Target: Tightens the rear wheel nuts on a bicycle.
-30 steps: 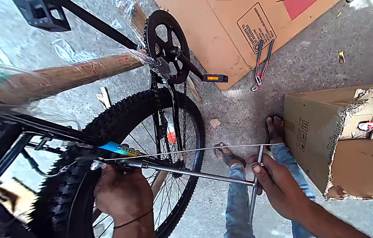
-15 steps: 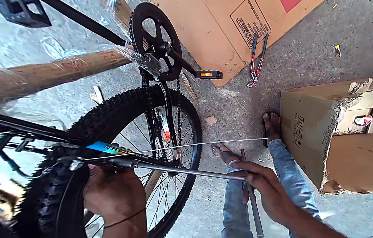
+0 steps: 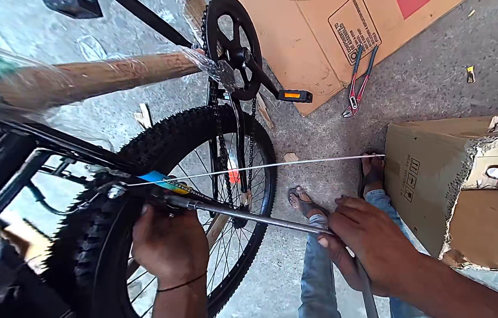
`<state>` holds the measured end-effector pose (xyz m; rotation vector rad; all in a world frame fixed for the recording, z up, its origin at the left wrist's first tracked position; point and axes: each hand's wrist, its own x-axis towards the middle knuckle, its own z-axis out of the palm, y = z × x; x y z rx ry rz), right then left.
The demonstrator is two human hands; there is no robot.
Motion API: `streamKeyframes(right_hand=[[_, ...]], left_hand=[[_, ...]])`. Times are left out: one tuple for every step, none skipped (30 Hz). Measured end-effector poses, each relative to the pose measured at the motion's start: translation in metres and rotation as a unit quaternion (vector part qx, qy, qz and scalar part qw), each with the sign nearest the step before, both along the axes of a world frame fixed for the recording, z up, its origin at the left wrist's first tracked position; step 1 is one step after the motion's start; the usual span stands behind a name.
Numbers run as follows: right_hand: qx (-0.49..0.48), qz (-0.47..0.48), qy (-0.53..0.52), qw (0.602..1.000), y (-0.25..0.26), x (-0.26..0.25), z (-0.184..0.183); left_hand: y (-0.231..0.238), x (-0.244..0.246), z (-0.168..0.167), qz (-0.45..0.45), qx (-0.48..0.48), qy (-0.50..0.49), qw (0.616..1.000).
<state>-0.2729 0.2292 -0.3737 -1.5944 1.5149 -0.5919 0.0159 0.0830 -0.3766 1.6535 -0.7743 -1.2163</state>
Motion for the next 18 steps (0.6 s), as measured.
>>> streamKeyframes(right_hand=[[-0.016, -0.017, 0.007, 1.000, -0.010, -0.001, 0.011], [-0.024, -0.023, 0.018, 0.999, -0.019, -0.002, 0.022], [-0.021, -0.015, 0.032, 0.999, -0.025, -0.003, 0.030], [-0.013, -0.002, 0.045, 0.999, -0.028, -0.004, 0.035], [-0.002, 0.014, 0.053, 0.999, -0.027, -0.004, 0.037], [0.008, 0.030, 0.058, 0.998, -0.027, -0.005, 0.037], [0.013, 0.042, 0.057, 0.997, -0.026, -0.006, 0.036], [0.012, 0.050, 0.053, 0.997, -0.027, -0.008, 0.034], [0.011, 0.057, 0.044, 0.997, -0.027, -0.009, 0.033], [0.008, 0.067, 0.032, 0.997, -0.028, -0.010, 0.031], [0.007, 0.077, 0.013, 0.997, -0.030, -0.010, 0.030], [0.008, 0.089, -0.010, 0.996, -0.032, -0.011, 0.028], [0.010, 0.097, -0.028, 0.995, -0.033, -0.011, 0.028], [0.013, 0.104, -0.042, 0.994, -0.034, -0.012, 0.026], [0.013, 0.112, -0.049, 0.992, -0.035, -0.013, 0.025], [0.014, 0.121, -0.054, 0.991, -0.036, -0.014, 0.024], [0.013, 0.129, -0.058, 0.990, -0.037, -0.015, 0.024], [0.013, 0.136, -0.061, 0.989, -0.037, -0.016, 0.022]], left_hand=[[0.002, 0.003, 0.000, -0.010, -0.004, 0.015, 1.000], [0.005, 0.005, 0.000, -0.022, -0.004, 0.022, 1.000], [0.006, 0.008, 0.001, -0.035, -0.003, 0.024, 0.999], [0.006, 0.010, 0.001, -0.045, 0.001, 0.024, 0.999], [0.005, 0.011, 0.003, -0.047, 0.009, 0.025, 0.999], [0.003, 0.011, 0.004, -0.038, 0.017, 0.031, 0.999], [0.002, 0.010, 0.005, -0.022, 0.020, 0.043, 0.999], [0.001, 0.009, 0.005, -0.007, 0.022, 0.055, 0.998], [0.001, 0.009, 0.005, 0.006, 0.022, 0.062, 0.998], [0.000, 0.008, 0.004, 0.014, 0.022, 0.066, 0.997], [-0.001, 0.006, 0.004, 0.021, 0.019, 0.065, 0.997], [0.000, 0.005, 0.003, 0.024, 0.016, 0.065, 0.997], [0.000, 0.004, 0.002, 0.022, 0.013, 0.069, 0.997], [0.001, 0.004, 0.001, 0.021, 0.008, 0.072, 0.997], [0.001, 0.003, 0.000, 0.022, 0.006, 0.071, 0.997], [0.000, 0.004, 0.000, 0.020, 0.008, 0.063, 0.998], [0.000, 0.004, -0.001, 0.021, 0.012, 0.048, 0.999], [0.000, 0.003, -0.003, 0.027, 0.013, 0.035, 0.999]])
